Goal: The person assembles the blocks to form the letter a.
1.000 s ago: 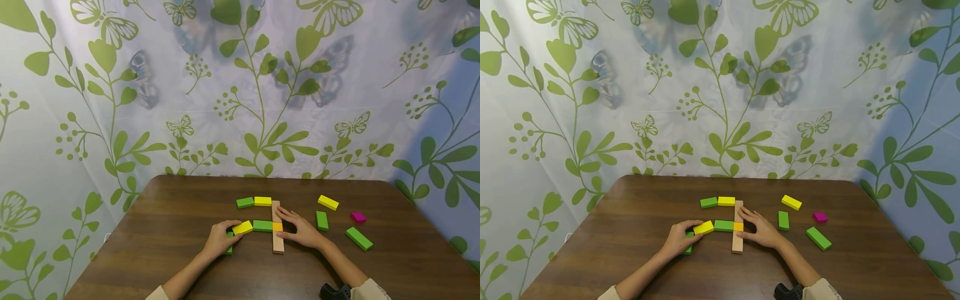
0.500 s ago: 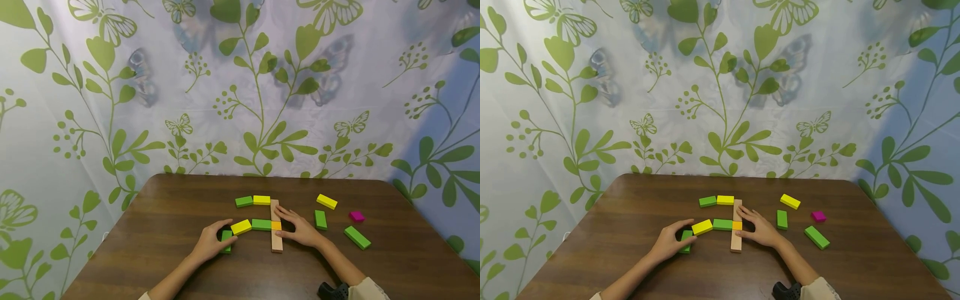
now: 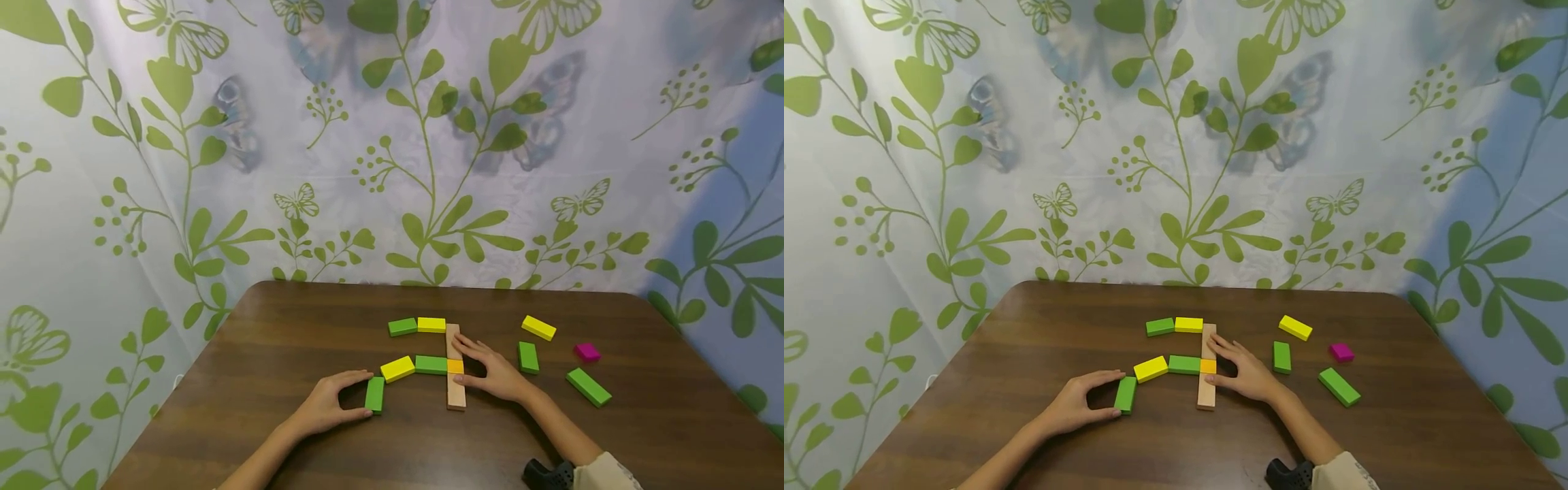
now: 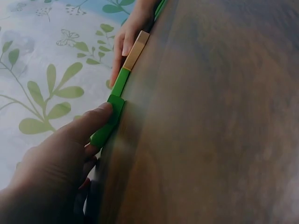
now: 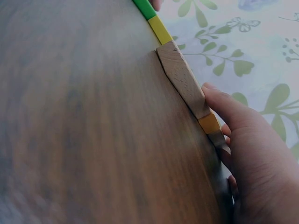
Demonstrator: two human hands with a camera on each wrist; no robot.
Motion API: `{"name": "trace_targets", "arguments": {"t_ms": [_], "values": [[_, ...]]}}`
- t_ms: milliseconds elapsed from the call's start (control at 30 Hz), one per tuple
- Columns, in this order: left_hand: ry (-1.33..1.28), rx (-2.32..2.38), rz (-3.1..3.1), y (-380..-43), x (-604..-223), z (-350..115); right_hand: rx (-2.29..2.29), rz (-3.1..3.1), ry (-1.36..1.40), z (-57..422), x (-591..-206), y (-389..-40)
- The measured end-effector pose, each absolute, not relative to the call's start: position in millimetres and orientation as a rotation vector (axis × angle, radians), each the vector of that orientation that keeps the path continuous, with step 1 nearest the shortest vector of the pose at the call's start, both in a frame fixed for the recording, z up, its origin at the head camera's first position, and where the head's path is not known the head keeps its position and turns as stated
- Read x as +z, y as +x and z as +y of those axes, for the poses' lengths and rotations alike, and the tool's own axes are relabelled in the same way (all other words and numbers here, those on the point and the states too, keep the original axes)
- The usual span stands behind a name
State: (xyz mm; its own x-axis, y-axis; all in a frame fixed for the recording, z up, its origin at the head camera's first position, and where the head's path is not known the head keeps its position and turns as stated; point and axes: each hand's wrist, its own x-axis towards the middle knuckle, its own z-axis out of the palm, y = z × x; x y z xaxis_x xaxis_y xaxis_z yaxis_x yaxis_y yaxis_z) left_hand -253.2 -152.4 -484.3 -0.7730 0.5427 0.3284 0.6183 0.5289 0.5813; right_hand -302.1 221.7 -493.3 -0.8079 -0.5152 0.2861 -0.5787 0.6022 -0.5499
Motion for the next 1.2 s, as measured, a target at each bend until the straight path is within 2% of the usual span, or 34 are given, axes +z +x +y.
{"name": "trace_targets", "arguments": {"t_ms": [1200], "values": [[-1.064,-1.074,-2.641,-253.7,-485.7,-153.4,1.007,-2.713,0.94,222.4,-495.6,-304.0]]}}
